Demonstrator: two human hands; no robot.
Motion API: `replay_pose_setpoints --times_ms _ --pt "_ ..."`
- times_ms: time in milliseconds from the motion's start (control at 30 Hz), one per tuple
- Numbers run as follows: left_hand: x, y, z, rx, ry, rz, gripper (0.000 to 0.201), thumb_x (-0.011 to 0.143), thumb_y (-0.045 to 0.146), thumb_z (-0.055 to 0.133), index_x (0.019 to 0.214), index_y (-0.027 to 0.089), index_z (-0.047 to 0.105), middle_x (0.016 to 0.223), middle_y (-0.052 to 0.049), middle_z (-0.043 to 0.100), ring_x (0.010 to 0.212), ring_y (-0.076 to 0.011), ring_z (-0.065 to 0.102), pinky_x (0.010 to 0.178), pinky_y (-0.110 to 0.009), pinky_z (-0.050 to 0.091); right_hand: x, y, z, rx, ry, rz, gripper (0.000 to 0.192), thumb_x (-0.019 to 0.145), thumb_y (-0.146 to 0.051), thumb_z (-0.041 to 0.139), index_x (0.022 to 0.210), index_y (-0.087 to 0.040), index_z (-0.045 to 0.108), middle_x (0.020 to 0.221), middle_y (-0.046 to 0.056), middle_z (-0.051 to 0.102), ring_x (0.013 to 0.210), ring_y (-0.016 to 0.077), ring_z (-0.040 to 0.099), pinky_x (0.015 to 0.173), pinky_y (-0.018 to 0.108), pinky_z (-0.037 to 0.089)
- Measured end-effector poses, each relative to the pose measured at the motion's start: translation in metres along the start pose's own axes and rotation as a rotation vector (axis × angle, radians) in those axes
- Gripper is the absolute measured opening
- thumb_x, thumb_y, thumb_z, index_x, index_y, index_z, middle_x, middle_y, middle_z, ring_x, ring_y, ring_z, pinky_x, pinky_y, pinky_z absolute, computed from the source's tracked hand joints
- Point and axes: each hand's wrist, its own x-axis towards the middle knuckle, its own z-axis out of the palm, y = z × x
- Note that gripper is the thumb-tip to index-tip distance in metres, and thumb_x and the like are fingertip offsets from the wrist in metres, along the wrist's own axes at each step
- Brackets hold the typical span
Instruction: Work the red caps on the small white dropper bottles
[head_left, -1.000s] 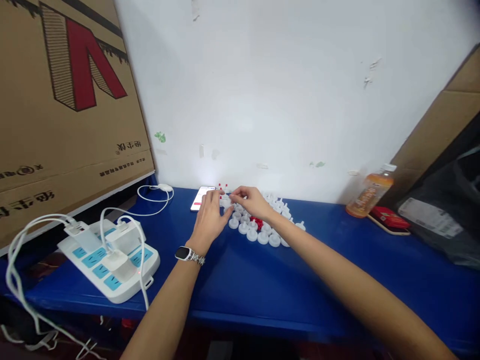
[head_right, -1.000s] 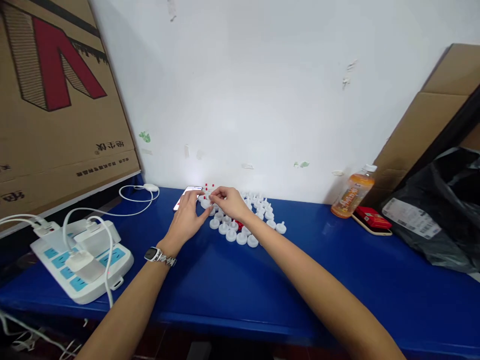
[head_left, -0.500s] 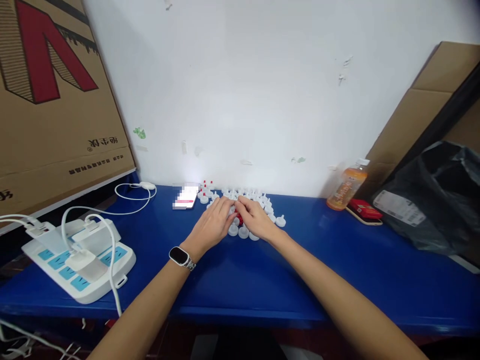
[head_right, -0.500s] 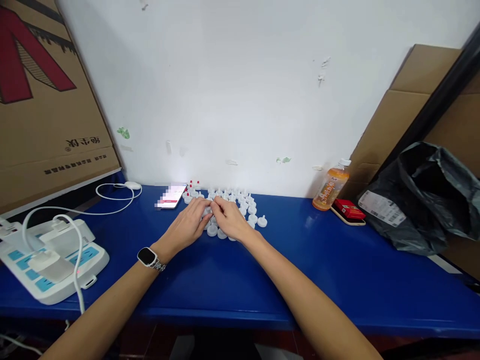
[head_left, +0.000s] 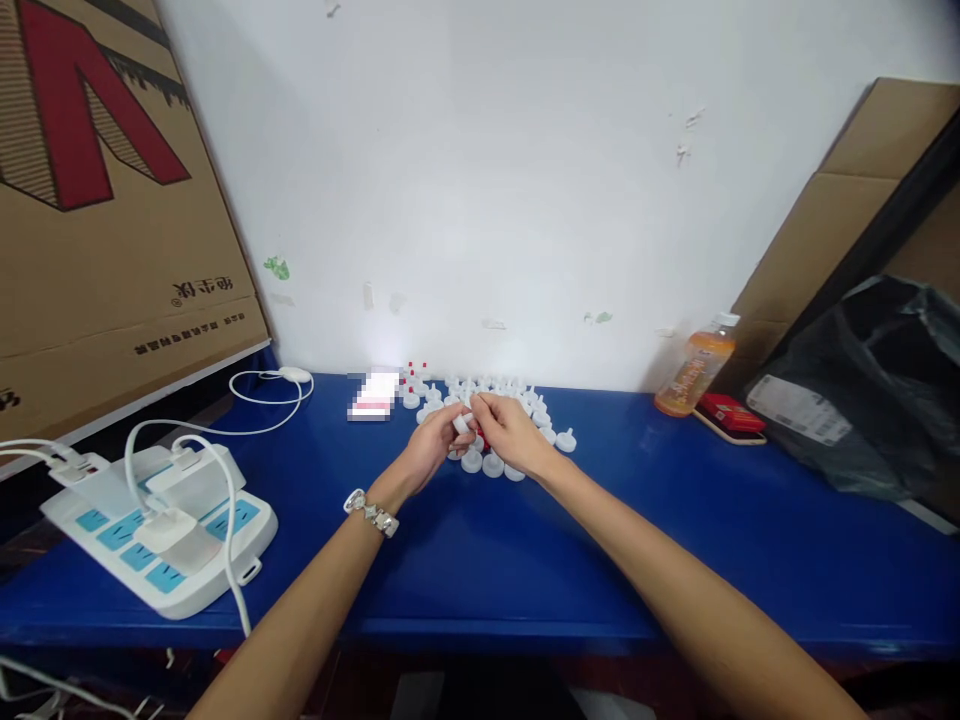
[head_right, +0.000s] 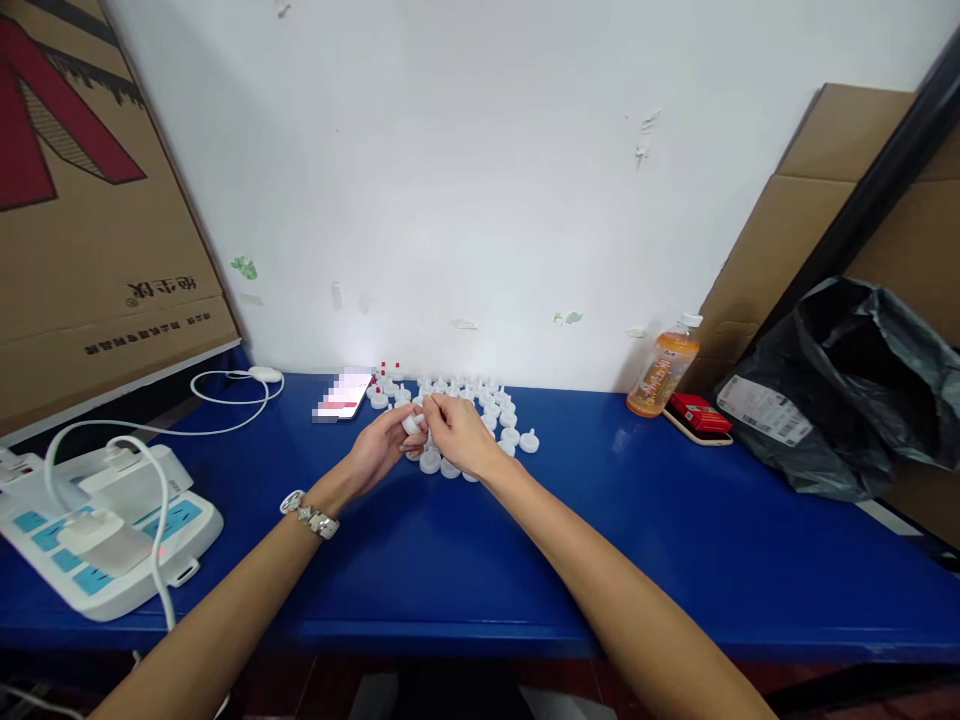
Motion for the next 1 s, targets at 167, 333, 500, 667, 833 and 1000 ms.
replay_pose_setpoints --times_ms 167,333,500,667,833,1000 --pt "-0.001 -0.001 -0.007 -0.321 -0.146 -0.234 0.035 0.089 0.03 0.036 0.056 0.019 0.04 0.044 0.008 0.019 0.041 -0.0074 0.019 0.045 -0.02 0.035 -0.002 -0.004 0.005 -0.27 0.052 -0.221 0.034 0.102 -0.031 0.032 0.07 -0.02 0.04 0.063 -0.002 0.049 0.06 0.0127 0.045 0.07 0.03 0.035" --pt "-0.002 0.003 -0.014 -0.35 -0.161 -0.45 0.044 0.092 0.042 0.037 0.054 0.02 0.032 0.042 0.009 0.015 0.036 -0.0053 0.013 0.033 -0.015 0.026 -0.007 -0.003 0.008 -0.433 0.026 -0.387 0.031 0.102 -0.024 0.032 0.072 -0.02 0.041 0.066 0.0 0.047 0.068 0.0152 0.045 0.076 0.032 0.034" --pt "-0.004 0.012 -0.017 -0.283 -0.258 -0.664 0.046 0.091 0.047 0.036 0.054 0.021 0.029 0.042 0.008 0.017 0.036 -0.0044 0.011 0.029 -0.013 0.011 -0.01 -0.001 0.006 -0.491 0.062 -0.565 0.032 0.101 -0.024 0.032 0.069 -0.021 0.038 0.069 0.003 0.049 0.07 0.0172 0.043 0.074 0.033 0.033" --pt "-0.007 0.005 -0.01 0.182 0.109 -0.211 0.039 0.094 0.045 0.036 0.064 0.019 0.04 0.051 0.007 0.03 0.041 -0.0058 0.022 0.037 -0.016 0.025 -0.008 0.008 0.01 -0.411 0.045 -0.345 0.034 0.102 -0.031 0.036 0.069 -0.021 0.04 0.064 -0.001 0.048 0.065 0.0149 0.045 0.071 0.031 0.033" --pt "-0.014 -0.002 0.003 0.642 0.213 0.261 0.028 0.1 0.043 0.033 0.087 0.021 0.044 0.074 0.003 0.05 0.064 -0.0117 0.049 0.065 -0.026 0.044 -0.013 0.008 0.01 -0.146 0.047 -0.057 0.033 0.102 -0.039 0.033 0.074 -0.022 0.039 0.063 -0.004 0.046 0.059 0.0128 0.044 0.059 0.026 0.029" --pt "-0.019 0.002 0.006 0.942 0.184 0.42 0.021 0.103 0.037 0.027 0.099 0.022 0.041 0.085 -0.001 0.055 0.075 -0.0156 0.056 0.073 -0.031 0.045 -0.013 -0.003 0.017 0.126 0.111 -0.015 0.036 0.099 -0.043 0.034 0.072 -0.021 0.042 0.063 -0.003 0.045 0.06 0.0128 0.043 0.059 0.026 0.032"
